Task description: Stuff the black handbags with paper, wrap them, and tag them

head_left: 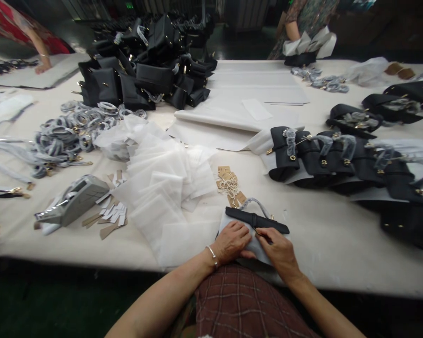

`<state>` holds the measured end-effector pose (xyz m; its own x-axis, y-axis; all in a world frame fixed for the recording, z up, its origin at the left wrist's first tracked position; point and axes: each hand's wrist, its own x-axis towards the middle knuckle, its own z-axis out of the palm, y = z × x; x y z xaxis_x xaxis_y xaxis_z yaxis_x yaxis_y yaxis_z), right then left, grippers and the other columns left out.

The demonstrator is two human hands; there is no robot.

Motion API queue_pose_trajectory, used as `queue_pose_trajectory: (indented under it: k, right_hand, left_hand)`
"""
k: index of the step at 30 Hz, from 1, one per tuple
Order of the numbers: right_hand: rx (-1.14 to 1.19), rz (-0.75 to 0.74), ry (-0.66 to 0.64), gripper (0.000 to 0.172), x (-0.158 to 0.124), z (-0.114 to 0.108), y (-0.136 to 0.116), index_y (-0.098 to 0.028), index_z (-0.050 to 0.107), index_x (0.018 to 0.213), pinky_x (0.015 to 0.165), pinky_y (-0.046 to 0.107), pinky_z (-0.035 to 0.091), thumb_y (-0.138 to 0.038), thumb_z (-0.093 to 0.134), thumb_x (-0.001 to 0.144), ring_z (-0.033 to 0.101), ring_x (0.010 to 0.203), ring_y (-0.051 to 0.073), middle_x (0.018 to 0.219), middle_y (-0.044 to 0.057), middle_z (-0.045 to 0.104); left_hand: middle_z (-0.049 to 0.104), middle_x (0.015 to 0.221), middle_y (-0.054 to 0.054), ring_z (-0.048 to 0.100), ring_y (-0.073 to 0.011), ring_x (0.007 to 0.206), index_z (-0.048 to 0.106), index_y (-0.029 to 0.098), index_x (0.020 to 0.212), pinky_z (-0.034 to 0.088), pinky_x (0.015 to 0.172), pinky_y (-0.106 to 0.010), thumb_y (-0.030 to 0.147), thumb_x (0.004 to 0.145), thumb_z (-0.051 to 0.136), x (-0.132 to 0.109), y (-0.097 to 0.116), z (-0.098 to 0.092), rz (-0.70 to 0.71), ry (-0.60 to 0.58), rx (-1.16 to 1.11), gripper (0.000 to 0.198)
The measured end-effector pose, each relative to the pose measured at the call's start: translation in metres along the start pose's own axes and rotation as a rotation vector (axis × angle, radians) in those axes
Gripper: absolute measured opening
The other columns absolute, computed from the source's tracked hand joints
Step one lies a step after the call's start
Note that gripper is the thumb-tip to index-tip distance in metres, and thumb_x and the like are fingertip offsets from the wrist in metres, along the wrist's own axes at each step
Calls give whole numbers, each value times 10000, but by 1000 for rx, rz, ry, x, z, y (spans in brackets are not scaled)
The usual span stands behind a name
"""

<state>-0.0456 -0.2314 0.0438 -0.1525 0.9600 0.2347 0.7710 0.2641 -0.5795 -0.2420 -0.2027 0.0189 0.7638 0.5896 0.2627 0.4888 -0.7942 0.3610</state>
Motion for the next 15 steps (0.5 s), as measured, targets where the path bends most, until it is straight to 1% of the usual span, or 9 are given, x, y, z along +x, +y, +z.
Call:
queue_pose_trajectory:
  k: [2, 5, 7, 10, 13, 15]
  right_hand:
    - [-11, -54, 3, 172, -2, 3, -1, -190, 672, 972, 802, 312, 553, -228, 512, 922, 679, 859, 186, 928, 55, 702]
    - [-19, -113, 1, 191, -8, 4, -4, -194, 658, 1034, 840, 322, 551, -205, 496, 932, 669, 901, 187, 967, 63, 692]
    - [-11, -137, -44, 211, -12, 2, -6, -196, 653, 1071, 860, 323, 547, -206, 488, 939, 659, 935, 190, 993, 70, 684]
    - [4, -142, -188, 247, -10, -5, -6, -210, 666, 1078, 881, 317, 535, -210, 450, 959, 643, 974, 188, 1030, 75, 668]
    - [-13, -89, -368, 237, 5, -12, 0, -225, 695, 1004, 800, 298, 534, -211, 465, 951, 644, 862, 173, 920, 55, 652]
    - [-27, -90, -482, 210, 21, -17, 6, -229, 708, 964, 752, 284, 519, -204, 503, 928, 628, 793, 161, 857, 39, 627]
  left_hand:
    - [588, 888, -58, 522, -215, 868, 582, 156, 881, 410, 844, -370, 751, 849, 355, 0, 0, 1, 0, 0, 19, 638]
    - [583, 886, -55, 507, -213, 851, 582, 160, 863, 395, 831, -369, 756, 852, 332, -1, 1, 3, 0, 15, 34, 646]
    - [579, 878, -53, 500, -212, 846, 586, 159, 866, 387, 826, -370, 757, 853, 322, -2, 1, 4, 1, 22, 40, 653]
    - [577, 874, -51, 492, -213, 840, 590, 157, 893, 381, 811, -370, 768, 844, 309, -3, 1, 5, 6, 28, 41, 675]
    - [580, 893, -55, 490, -217, 846, 592, 160, 939, 378, 805, -369, 777, 838, 318, -3, 0, 4, 10, 31, 29, 682]
    - [582, 911, -59, 492, -217, 856, 590, 161, 955, 379, 814, -364, 777, 837, 339, -4, -1, 3, 13, 25, 16, 675]
